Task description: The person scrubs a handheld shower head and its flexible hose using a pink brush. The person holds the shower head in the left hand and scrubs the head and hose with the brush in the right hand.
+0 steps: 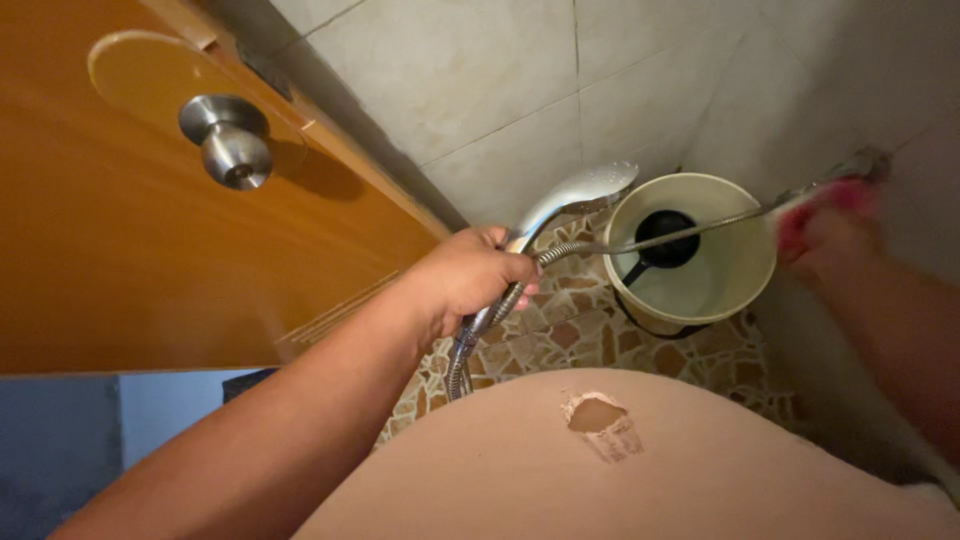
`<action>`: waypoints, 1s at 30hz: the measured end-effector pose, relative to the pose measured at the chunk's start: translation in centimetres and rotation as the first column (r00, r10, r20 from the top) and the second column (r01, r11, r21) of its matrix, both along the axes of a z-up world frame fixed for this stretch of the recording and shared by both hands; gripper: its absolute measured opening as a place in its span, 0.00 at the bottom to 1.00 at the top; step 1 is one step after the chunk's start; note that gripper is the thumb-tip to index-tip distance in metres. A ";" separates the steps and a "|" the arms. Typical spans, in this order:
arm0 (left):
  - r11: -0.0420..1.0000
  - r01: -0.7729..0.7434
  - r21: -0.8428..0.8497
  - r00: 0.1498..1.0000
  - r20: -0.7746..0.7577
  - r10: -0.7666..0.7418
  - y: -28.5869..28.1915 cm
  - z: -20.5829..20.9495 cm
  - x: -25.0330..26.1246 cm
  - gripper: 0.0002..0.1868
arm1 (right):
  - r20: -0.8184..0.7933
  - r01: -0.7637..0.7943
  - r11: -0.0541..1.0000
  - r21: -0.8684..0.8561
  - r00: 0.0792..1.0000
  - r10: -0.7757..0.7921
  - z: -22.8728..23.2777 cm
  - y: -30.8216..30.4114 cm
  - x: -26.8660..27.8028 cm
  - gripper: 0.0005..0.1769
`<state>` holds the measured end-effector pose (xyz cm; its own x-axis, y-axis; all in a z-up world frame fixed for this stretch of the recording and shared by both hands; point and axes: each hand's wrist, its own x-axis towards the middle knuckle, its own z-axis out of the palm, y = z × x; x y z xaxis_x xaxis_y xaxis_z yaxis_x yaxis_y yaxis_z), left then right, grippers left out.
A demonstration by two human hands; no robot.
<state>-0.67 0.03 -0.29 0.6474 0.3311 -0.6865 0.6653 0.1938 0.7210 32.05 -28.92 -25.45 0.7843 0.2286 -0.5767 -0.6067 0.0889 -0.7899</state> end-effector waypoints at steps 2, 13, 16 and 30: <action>1.000 0.004 0.006 0.999 -0.032 -0.004 0.2 0.1 0.2 0.08 | -0.119 -0.064 0.997 0.049 0.990 0.069 -1.6 1.7 -1.0 0.12; 0.999 -0.033 0.014 0.999 -0.042 0.034 0.2 0.7 -1.4 0.08 | -0.210 -0.168 0.979 0.119 0.959 0.190 -4.3 7.6 -1.7 0.08; 0.999 0.017 0.042 0.999 -0.044 -0.015 0.2 0.7 -1.0 0.08 | -0.197 -0.154 0.982 0.110 0.965 0.173 -4.8 6.3 -1.3 0.08; 0.999 0.023 0.027 0.997 -0.071 -0.022 -2.0 1.0 2.2 0.09 | -0.210 0.125 0.984 0.128 0.973 -0.096 -6.8 -2.5 3.4 0.12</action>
<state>1.53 -2.00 0.76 0.6052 0.3364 -0.7215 0.7187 0.1589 0.6769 35.47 -31.38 -32.22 0.6795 0.2363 -0.6946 -0.7328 0.2645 -0.6269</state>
